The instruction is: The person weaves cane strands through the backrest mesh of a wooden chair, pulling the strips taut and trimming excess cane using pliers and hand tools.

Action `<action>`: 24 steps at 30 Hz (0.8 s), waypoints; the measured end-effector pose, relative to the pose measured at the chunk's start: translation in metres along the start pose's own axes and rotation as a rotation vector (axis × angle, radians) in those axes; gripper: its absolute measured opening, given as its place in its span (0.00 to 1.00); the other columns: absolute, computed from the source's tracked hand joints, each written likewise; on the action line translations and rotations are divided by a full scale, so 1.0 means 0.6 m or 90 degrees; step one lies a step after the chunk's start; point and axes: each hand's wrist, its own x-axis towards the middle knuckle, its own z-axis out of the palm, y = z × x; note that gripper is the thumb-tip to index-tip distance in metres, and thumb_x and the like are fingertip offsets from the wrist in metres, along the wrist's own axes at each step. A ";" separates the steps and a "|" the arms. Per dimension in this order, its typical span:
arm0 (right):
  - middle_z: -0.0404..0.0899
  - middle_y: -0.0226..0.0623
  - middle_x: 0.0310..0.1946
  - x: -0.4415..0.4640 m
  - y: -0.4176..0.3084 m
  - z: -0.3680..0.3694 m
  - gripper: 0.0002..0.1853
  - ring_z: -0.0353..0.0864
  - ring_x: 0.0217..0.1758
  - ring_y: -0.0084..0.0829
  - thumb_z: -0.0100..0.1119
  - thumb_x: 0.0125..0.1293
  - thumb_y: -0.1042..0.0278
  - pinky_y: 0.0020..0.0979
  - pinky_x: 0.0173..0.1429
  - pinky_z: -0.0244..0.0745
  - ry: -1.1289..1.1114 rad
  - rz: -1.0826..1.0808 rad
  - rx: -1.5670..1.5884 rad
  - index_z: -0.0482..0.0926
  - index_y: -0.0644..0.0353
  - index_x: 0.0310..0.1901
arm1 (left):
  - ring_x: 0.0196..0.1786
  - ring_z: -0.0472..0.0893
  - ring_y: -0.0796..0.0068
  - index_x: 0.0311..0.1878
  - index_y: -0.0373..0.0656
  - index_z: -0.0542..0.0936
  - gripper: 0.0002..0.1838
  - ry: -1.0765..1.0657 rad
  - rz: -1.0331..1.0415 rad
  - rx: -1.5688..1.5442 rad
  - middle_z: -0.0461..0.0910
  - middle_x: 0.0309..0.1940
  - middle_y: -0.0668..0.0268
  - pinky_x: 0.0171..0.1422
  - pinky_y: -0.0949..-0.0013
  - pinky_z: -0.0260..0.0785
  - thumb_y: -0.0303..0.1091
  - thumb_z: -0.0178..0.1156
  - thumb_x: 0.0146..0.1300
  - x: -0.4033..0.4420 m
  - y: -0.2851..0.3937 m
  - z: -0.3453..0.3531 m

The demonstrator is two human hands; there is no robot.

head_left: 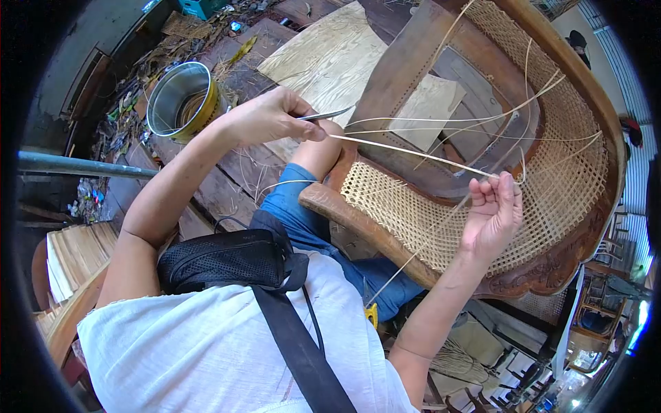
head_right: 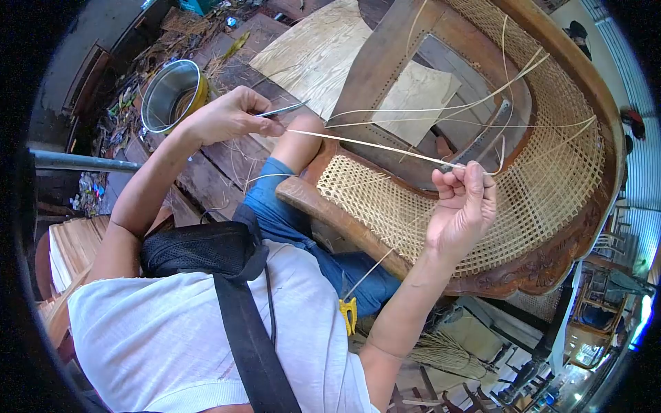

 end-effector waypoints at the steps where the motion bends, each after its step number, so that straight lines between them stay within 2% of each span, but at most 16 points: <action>1: 0.83 0.37 0.30 0.003 -0.001 -0.002 0.04 0.83 0.30 0.25 0.61 0.67 0.72 0.33 0.40 0.86 0.011 0.001 -0.002 0.80 0.63 0.38 | 0.33 0.76 0.87 0.38 0.33 0.85 0.12 0.004 -0.005 0.016 0.82 0.29 0.73 0.41 0.79 0.69 0.35 0.66 0.61 -0.001 0.002 -0.003; 6: 0.82 0.36 0.30 0.022 -0.015 -0.025 0.04 0.82 0.31 0.24 0.60 0.67 0.72 0.32 0.40 0.86 0.025 -0.005 -0.014 0.80 0.63 0.38 | 0.33 0.76 0.87 0.38 0.34 0.85 0.11 0.019 -0.034 0.016 0.82 0.28 0.73 0.39 0.79 0.68 0.35 0.66 0.61 0.003 -0.020 -0.020; 10: 0.82 0.36 0.31 0.031 -0.018 -0.047 0.04 0.82 0.32 0.24 0.59 0.67 0.73 0.30 0.41 0.86 0.032 -0.004 -0.039 0.80 0.64 0.39 | 0.30 0.72 0.87 0.34 0.36 0.85 0.12 0.032 -0.028 0.026 0.77 0.23 0.76 0.35 0.78 0.64 0.37 0.67 0.60 -0.009 -0.012 -0.020; 13: 0.81 0.35 0.31 0.036 -0.019 -0.057 0.05 0.81 0.32 0.23 0.59 0.68 0.72 0.29 0.41 0.85 0.043 -0.001 -0.040 0.80 0.64 0.40 | 0.28 0.69 0.89 0.30 0.36 0.83 0.15 0.030 -0.025 0.013 0.73 0.21 0.78 0.33 0.77 0.61 0.41 0.69 0.59 -0.010 -0.017 -0.021; 18: 0.81 0.34 0.31 0.041 -0.017 -0.071 0.06 0.80 0.31 0.22 0.61 0.67 0.70 0.28 0.41 0.84 0.067 -0.002 -0.048 0.80 0.63 0.40 | 0.26 0.68 0.89 0.29 0.37 0.84 0.16 0.024 -0.012 0.009 0.74 0.21 0.78 0.30 0.76 0.59 0.43 0.69 0.59 -0.012 -0.028 -0.022; 19: 0.81 0.34 0.31 0.044 -0.017 -0.077 0.06 0.80 0.31 0.22 0.61 0.67 0.70 0.28 0.41 0.84 0.064 -0.002 -0.047 0.80 0.63 0.40 | 0.24 0.68 0.89 0.29 0.37 0.83 0.15 0.021 -0.013 0.014 0.74 0.20 0.77 0.27 0.77 0.57 0.42 0.69 0.60 -0.013 -0.024 -0.020; 21: 0.81 0.36 0.34 0.044 -0.018 -0.079 0.07 0.81 0.35 0.25 0.58 0.69 0.71 0.30 0.45 0.84 0.028 0.007 -0.035 0.80 0.64 0.42 | 0.22 0.67 0.89 0.29 0.38 0.82 0.15 0.020 -0.015 0.018 0.73 0.19 0.77 0.24 0.77 0.56 0.41 0.68 0.61 -0.016 -0.019 -0.015; 22: 0.81 0.36 0.34 0.044 -0.015 -0.075 0.07 0.81 0.35 0.25 0.58 0.69 0.71 0.30 0.45 0.84 0.027 0.008 -0.036 0.80 0.64 0.42 | 0.20 0.65 0.89 0.30 0.38 0.81 0.14 -0.021 -0.052 -0.110 0.72 0.18 0.77 0.22 0.78 0.53 0.40 0.66 0.63 -0.017 -0.016 -0.009; 23: 0.81 0.39 0.38 0.038 -0.008 -0.043 0.08 0.81 0.38 0.27 0.56 0.69 0.71 0.32 0.49 0.82 0.024 0.020 -0.086 0.79 0.64 0.46 | 0.17 0.64 0.90 0.30 0.39 0.80 0.14 -0.064 -0.088 -0.237 0.70 0.16 0.76 0.19 0.79 0.51 0.40 0.63 0.65 -0.017 -0.011 -0.002; 24: 0.80 0.41 0.42 0.024 0.005 -0.009 0.10 0.81 0.42 0.30 0.54 0.69 0.71 0.34 0.53 0.81 0.027 0.030 -0.136 0.78 0.65 0.49 | 0.17 0.64 0.90 0.30 0.39 0.80 0.14 -0.070 -0.088 -0.233 0.70 0.16 0.76 0.19 0.79 0.51 0.40 0.63 0.65 -0.015 0.004 0.017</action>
